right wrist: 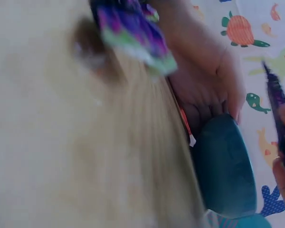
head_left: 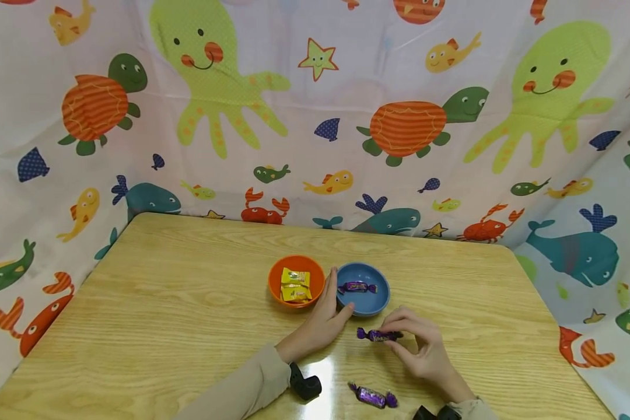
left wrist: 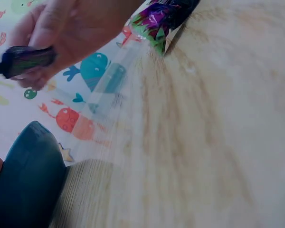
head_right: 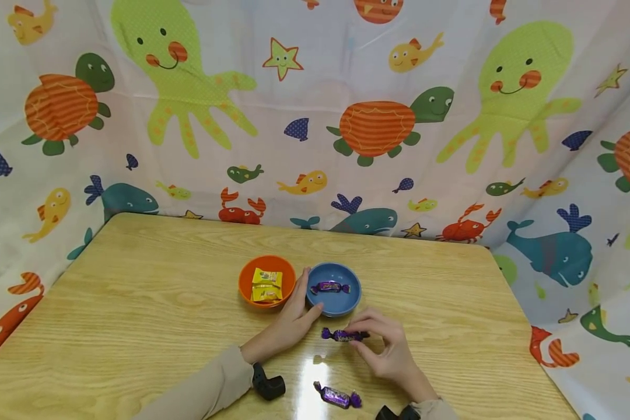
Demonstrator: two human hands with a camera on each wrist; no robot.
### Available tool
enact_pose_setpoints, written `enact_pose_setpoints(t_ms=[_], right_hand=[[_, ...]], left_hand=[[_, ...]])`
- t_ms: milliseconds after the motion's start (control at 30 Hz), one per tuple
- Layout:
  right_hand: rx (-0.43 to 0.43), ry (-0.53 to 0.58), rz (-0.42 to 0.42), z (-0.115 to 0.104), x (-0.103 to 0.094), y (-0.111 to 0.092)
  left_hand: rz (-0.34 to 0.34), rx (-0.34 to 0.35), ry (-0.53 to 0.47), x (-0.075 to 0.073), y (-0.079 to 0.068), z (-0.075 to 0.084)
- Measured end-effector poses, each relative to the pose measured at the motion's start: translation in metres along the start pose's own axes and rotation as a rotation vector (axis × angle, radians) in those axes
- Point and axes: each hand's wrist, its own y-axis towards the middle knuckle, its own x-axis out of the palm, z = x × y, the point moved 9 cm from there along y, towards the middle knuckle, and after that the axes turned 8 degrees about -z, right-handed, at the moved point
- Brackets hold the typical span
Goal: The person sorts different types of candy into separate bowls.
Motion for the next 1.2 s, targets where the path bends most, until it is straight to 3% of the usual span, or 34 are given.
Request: enact_pose_setpoints(t_ms=[200,333,500,700,1000,1200], right_hand=[[0.001,-0.093,0.066,0.01,-0.016,0.017],[0.097,-0.265,0.062,0.032,-0.024,0.022],[0.275,-0.457,-0.076,0.061,-0.017,0.03],[0.408,-0.537,-0.262,0.083,0.001,0.038],[0.593,-0.661,-0.407,0.099,0.009,0.037],[0.677,-0.677,-0.465,0.108,0.011,0.036]], left_hand=[[-0.001,0.001,0.001,-0.001,0.0,0.001],[-0.002,-0.001,-0.01,-0.001,-0.001,0.001],[-0.003,-0.001,-0.006,0.0,0.0,-0.001],[0.01,0.005,0.002,-0.002,-0.001,0.0],[0.013,0.0,0.006,-0.002,-0.001,0.0],[0.009,0.006,0.002,-0.001,-0.001,0.0]])
